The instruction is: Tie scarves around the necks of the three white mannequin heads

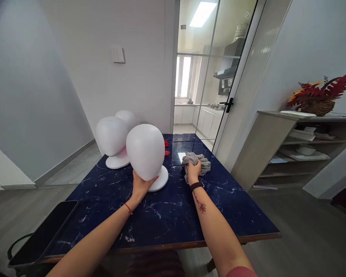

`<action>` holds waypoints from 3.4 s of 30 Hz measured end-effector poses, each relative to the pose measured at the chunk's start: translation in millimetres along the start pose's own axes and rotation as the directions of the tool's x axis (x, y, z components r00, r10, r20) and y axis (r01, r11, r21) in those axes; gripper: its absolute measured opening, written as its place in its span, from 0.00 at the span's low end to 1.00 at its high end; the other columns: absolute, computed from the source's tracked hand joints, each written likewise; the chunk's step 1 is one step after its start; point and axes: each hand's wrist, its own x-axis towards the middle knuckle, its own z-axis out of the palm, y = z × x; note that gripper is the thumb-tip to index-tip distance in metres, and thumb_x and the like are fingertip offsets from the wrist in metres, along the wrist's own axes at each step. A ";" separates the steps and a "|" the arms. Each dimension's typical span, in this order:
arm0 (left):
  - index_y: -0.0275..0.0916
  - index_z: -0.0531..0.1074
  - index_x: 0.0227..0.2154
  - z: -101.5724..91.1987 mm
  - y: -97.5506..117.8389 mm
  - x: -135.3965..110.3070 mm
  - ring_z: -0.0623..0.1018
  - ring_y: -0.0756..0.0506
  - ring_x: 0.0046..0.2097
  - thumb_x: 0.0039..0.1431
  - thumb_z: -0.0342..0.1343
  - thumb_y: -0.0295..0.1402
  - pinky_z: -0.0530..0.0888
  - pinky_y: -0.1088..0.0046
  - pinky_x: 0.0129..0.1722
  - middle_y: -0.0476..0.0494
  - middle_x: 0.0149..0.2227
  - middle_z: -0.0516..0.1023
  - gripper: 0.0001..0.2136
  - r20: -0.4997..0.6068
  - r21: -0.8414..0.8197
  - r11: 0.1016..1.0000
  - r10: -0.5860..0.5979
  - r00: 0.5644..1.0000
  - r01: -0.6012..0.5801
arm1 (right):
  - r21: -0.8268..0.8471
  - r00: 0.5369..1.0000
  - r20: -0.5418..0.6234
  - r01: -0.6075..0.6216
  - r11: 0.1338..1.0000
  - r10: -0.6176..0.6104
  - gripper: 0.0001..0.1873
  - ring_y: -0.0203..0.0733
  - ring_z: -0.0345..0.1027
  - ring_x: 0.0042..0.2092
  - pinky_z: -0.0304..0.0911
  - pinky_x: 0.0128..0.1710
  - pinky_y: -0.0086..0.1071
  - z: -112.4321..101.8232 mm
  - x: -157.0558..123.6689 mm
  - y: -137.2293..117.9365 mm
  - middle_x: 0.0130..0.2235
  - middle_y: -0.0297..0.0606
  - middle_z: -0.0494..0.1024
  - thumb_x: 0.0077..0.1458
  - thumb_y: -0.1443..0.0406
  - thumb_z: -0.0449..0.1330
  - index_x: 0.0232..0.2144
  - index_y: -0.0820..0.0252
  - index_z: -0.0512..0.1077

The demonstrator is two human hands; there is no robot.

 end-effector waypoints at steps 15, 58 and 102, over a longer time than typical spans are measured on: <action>0.39 0.56 0.54 3.3 -6.7 -3.5 0.65 0.32 0.57 0.37 0.67 0.44 0.58 0.48 0.57 0.33 0.53 0.67 0.40 0.126 0.098 0.995 0.024 0.992 -0.036 | -0.083 0.992 0.121 0.042 0.996 -0.032 0.24 0.46 0.67 0.42 0.60 0.43 0.37 -0.3 -22.5 -2.4 0.42 0.43 0.74 0.40 0.59 0.56 0.43 0.59 0.64; 0.40 0.60 0.51 -79.0 51.2 -79.1 0.67 0.39 0.55 0.56 0.49 0.27 0.64 0.54 0.56 0.37 0.52 0.66 0.18 0.344 -0.133 0.951 0.307 0.887 -0.278 | -0.382 0.779 0.553 0.553 0.741 -0.295 0.15 0.49 0.69 0.41 0.61 0.41 0.39 -147.8 -41.2 -144.3 0.35 0.46 0.75 0.58 0.61 0.47 0.36 0.62 0.71; 0.34 0.65 0.25 -263.1 134.1 151.5 0.50 0.59 0.15 0.65 0.42 0.26 0.58 0.86 0.15 0.58 0.13 0.50 0.13 0.131 -0.873 0.446 -0.179 0.975 0.199 | -0.223 0.567 0.823 0.256 0.941 0.041 0.05 0.23 0.55 0.19 0.46 0.20 0.22 -160.9 97.2 -293.6 0.17 0.28 0.68 0.41 0.72 0.64 0.19 0.72 0.72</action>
